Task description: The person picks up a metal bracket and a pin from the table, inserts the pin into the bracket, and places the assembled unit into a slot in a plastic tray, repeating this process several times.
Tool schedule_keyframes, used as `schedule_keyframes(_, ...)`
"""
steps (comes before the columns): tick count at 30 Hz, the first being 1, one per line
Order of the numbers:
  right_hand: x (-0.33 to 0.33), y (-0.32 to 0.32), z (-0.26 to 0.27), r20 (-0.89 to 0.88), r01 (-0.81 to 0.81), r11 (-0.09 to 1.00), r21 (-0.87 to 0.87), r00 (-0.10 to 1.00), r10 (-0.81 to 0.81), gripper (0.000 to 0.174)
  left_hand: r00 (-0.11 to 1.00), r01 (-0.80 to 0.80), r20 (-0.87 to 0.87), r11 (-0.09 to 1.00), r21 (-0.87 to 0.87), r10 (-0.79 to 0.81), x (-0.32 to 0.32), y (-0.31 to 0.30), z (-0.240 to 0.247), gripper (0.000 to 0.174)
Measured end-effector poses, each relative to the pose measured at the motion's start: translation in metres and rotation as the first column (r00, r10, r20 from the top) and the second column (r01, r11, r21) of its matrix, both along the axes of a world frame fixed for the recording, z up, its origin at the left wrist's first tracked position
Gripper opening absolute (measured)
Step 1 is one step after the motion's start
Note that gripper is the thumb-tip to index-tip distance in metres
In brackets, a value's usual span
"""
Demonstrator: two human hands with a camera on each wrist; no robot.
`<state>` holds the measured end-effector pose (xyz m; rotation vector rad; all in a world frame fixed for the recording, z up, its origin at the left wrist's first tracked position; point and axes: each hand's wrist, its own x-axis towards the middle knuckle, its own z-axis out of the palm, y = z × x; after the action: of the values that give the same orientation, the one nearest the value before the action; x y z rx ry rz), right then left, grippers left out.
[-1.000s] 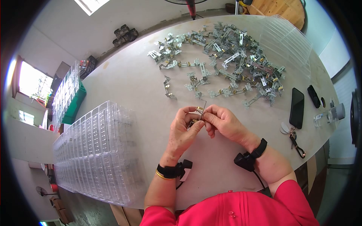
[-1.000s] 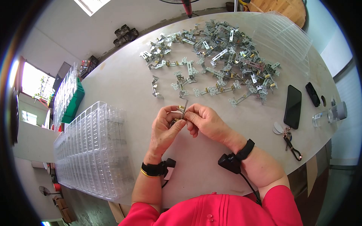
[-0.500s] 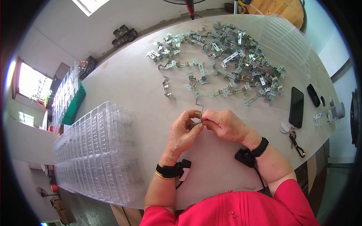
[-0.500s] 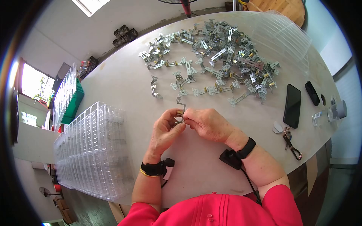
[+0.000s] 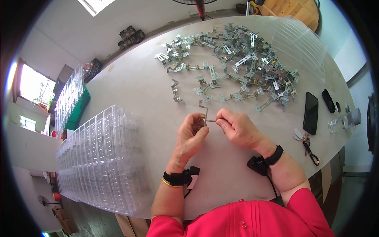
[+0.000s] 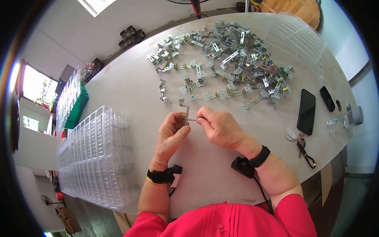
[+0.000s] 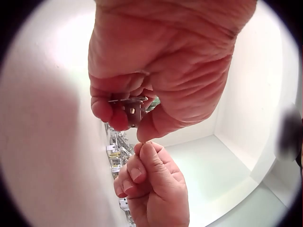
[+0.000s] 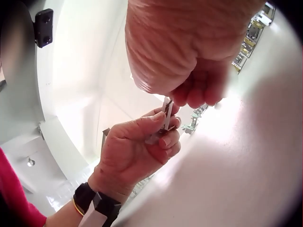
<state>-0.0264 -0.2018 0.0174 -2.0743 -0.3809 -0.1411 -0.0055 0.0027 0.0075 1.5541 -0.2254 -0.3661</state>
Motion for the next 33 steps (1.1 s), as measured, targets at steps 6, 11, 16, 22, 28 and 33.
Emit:
schedule_keyframes(6,0.006,-0.002,-0.001,-0.209,0.080,0.891,0.447,0.978,0.017,0.009,0.997,-0.007,-0.077,0.999,-0.047,0.003,0.000,0.001,0.010,0.036)
schedule_keyframes(11,0.010,-0.001,-0.004,-0.186,0.031,0.789,0.613,0.977,0.107,0.010,0.963,0.187,-0.176,0.977,-0.103,-0.202,-0.004,0.000,0.017,0.036)
schedule_keyframes(16,0.009,0.000,-0.007,-0.221,0.020,0.794,0.607,0.965,0.144,0.009,0.960,0.210,-0.172,0.974,-0.084,-0.222,-0.002,-0.001,0.010,0.034)
schedule_keyframes(22,0.011,0.005,-0.014,-0.325,0.197,0.775,0.601,0.946,0.011,0.008,0.991,0.104,0.077,0.991,0.083,-0.111,-0.003,-0.008,-0.005,0.036)
schedule_keyframes(28,0.012,0.006,-0.026,-0.396,0.234,0.789,0.568,0.918,0.013,0.009,0.892,-0.101,0.453,0.965,0.240,-0.019,-0.004,-0.013,-0.005,0.027)
schedule_keyframes(33,0.010,0.009,-0.026,-0.424,0.217,0.793,0.569,0.904,0.057,0.009,0.816,-0.195,0.578,0.946,0.261,0.008,0.000,-0.013,-0.016,0.021)
